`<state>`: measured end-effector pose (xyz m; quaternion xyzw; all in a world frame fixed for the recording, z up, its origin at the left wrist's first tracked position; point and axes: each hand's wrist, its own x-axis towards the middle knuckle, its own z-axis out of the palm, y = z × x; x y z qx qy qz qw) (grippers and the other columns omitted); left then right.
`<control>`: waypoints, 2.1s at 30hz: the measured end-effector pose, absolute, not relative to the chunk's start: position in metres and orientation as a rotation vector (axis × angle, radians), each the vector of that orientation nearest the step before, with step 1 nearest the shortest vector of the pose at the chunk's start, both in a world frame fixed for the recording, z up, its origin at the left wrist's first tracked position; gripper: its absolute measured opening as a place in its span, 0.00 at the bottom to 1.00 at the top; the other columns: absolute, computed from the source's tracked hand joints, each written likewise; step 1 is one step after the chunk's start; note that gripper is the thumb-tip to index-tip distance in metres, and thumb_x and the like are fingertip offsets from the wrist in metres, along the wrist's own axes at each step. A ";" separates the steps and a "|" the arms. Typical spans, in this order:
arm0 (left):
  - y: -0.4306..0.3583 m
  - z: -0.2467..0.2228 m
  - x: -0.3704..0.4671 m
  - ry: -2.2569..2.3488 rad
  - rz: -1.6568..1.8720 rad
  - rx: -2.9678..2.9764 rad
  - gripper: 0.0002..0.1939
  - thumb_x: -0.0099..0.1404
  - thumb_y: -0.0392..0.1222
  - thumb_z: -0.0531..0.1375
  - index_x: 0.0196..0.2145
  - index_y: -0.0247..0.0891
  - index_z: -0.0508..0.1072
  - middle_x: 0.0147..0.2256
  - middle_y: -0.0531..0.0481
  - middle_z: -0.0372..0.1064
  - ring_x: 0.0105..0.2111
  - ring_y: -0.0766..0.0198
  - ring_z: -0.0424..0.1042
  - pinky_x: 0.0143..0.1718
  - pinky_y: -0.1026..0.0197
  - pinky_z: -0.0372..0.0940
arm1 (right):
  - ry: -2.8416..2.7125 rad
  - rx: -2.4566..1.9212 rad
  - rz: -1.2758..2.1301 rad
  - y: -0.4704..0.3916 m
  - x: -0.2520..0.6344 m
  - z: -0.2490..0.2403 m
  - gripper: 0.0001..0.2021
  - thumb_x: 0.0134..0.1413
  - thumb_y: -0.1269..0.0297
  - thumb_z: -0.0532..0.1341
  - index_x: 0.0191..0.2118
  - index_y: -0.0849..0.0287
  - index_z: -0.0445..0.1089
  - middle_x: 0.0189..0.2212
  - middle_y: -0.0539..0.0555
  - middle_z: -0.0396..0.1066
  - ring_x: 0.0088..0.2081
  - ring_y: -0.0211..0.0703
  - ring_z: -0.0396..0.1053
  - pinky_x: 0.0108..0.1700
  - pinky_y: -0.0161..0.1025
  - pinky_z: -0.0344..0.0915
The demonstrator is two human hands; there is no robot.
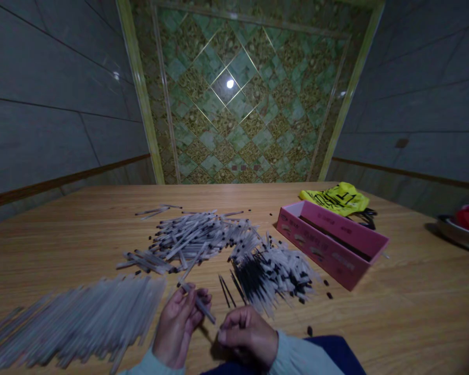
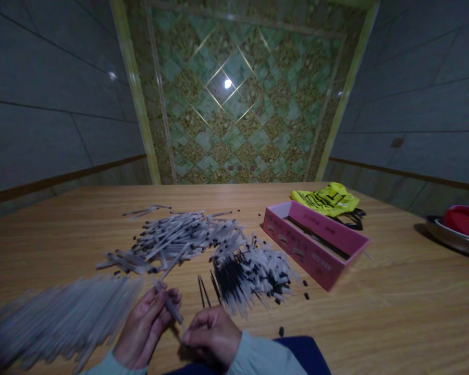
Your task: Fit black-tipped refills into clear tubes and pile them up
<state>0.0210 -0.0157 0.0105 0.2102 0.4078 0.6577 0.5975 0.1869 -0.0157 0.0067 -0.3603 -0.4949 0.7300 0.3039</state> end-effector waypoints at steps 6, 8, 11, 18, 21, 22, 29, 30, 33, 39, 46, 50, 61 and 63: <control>-0.007 0.023 -0.022 1.183 1.718 0.547 0.22 0.44 0.46 0.67 0.38 0.40 0.71 0.25 0.57 0.70 0.19 0.71 0.66 0.20 0.69 0.61 | -1.855 -0.871 1.903 -0.015 0.207 0.028 0.08 0.36 0.63 0.66 0.20 0.63 0.72 0.15 0.44 0.61 0.17 0.27 0.53 0.20 0.28 0.48; -0.009 0.033 -0.043 1.484 1.777 0.750 0.17 0.51 0.50 0.62 0.38 0.41 0.72 0.26 0.56 0.70 0.20 0.68 0.65 0.20 0.67 0.60 | -1.925 -0.988 1.737 -0.009 0.213 0.032 0.07 0.37 0.65 0.64 0.18 0.63 0.71 0.13 0.43 0.58 0.17 0.28 0.51 0.20 0.29 0.46; -0.015 0.046 -0.069 2.250 1.580 1.213 0.17 0.60 0.50 0.52 0.39 0.39 0.74 0.36 0.46 0.72 0.36 0.55 0.70 0.35 0.59 0.63 | -2.010 -1.294 1.189 0.005 0.222 0.031 0.07 0.39 0.68 0.60 0.16 0.63 0.69 0.12 0.45 0.58 0.18 0.31 0.53 0.21 0.31 0.47; -0.015 0.028 -0.091 2.754 0.470 1.940 0.22 0.57 0.30 0.45 0.47 0.24 0.69 0.44 0.31 0.67 0.42 0.46 0.67 0.39 0.52 0.62 | -2.114 -1.844 0.256 0.018 0.235 0.024 0.10 0.45 0.60 0.58 0.22 0.57 0.73 0.22 0.55 0.73 0.27 0.43 0.68 0.26 0.36 0.49; -0.014 0.019 -0.090 2.766 0.364 1.955 0.21 0.56 0.30 0.46 0.43 0.24 0.71 0.47 0.30 0.66 0.44 0.45 0.65 0.41 0.53 0.61 | -2.142 -1.882 0.134 0.015 0.234 0.020 0.12 0.47 0.57 0.58 0.23 0.57 0.73 0.25 0.57 0.74 0.30 0.47 0.70 0.27 0.37 0.51; -0.014 0.018 -0.089 2.773 0.359 1.947 0.20 0.56 0.30 0.46 0.43 0.24 0.71 0.48 0.30 0.65 0.45 0.44 0.64 0.42 0.52 0.61 | -2.146 -1.894 0.109 0.014 0.233 0.019 0.12 0.48 0.56 0.58 0.23 0.57 0.73 0.26 0.58 0.74 0.31 0.47 0.70 0.28 0.37 0.51; -0.013 0.020 -0.086 2.819 0.447 1.912 0.20 0.59 0.37 0.46 0.46 0.30 0.69 0.52 0.31 0.60 0.49 0.40 0.60 0.38 0.46 0.62 | -2.113 -1.873 0.149 0.016 0.232 0.021 0.08 0.48 0.58 0.59 0.30 0.56 0.70 0.27 0.55 0.74 0.32 0.47 0.71 0.28 0.36 0.51; -0.011 0.020 -0.085 2.802 0.528 1.954 0.21 0.59 0.38 0.47 0.47 0.31 0.68 0.53 0.31 0.59 0.50 0.40 0.59 0.40 0.46 0.62 | -2.080 -1.864 0.165 0.019 0.235 0.024 0.08 0.49 0.59 0.58 0.32 0.56 0.70 0.28 0.54 0.74 0.32 0.46 0.71 0.29 0.36 0.52; -0.004 0.017 -0.073 2.505 0.930 2.217 0.20 0.60 0.38 0.48 0.48 0.35 0.67 0.50 0.36 0.63 0.51 0.48 0.61 0.50 0.50 0.57 | -1.958 -1.847 0.138 0.031 0.248 0.034 0.09 0.53 0.60 0.55 0.36 0.56 0.69 0.29 0.54 0.74 0.33 0.44 0.70 0.31 0.35 0.53; -0.001 0.001 -0.043 2.051 1.162 2.336 0.11 0.59 0.42 0.55 0.40 0.42 0.72 0.40 0.42 0.73 0.44 0.51 0.67 0.46 0.53 0.57 | -1.916 -1.847 0.042 0.063 0.271 0.042 0.08 0.53 0.61 0.55 0.33 0.56 0.69 0.32 0.53 0.73 0.35 0.44 0.70 0.32 0.36 0.53; -0.002 -0.004 -0.052 2.016 1.165 2.270 0.06 0.56 0.44 0.59 0.31 0.45 0.75 0.34 0.46 0.75 0.38 0.53 0.70 0.43 0.55 0.59 | -1.999 -1.711 0.035 0.082 0.279 0.035 0.07 0.52 0.61 0.55 0.34 0.56 0.69 0.33 0.52 0.71 0.36 0.44 0.68 0.35 0.36 0.55; -0.002 -0.005 -0.058 2.034 1.111 2.262 0.07 0.57 0.45 0.58 0.31 0.46 0.76 0.34 0.46 0.75 0.38 0.54 0.71 0.43 0.55 0.60 | -2.044 -1.670 0.093 0.086 0.284 0.035 0.06 0.52 0.64 0.55 0.32 0.57 0.69 0.33 0.53 0.69 0.36 0.42 0.67 0.36 0.35 0.56; -0.011 -0.007 -0.067 1.940 1.133 2.559 0.06 0.57 0.42 0.60 0.34 0.42 0.74 0.32 0.49 0.75 0.36 0.58 0.71 0.41 0.57 0.62 | -2.077 -1.602 0.136 0.085 0.287 0.041 0.07 0.54 0.66 0.54 0.34 0.59 0.68 0.34 0.55 0.65 0.39 0.45 0.65 0.40 0.36 0.57; -0.012 -0.007 -0.066 1.945 1.123 2.577 0.06 0.57 0.41 0.60 0.33 0.41 0.74 0.32 0.49 0.74 0.35 0.59 0.71 0.41 0.57 0.62 | -2.091 -1.604 0.131 0.085 0.288 0.041 0.06 0.53 0.66 0.54 0.33 0.58 0.67 0.34 0.55 0.65 0.39 0.45 0.64 0.41 0.36 0.57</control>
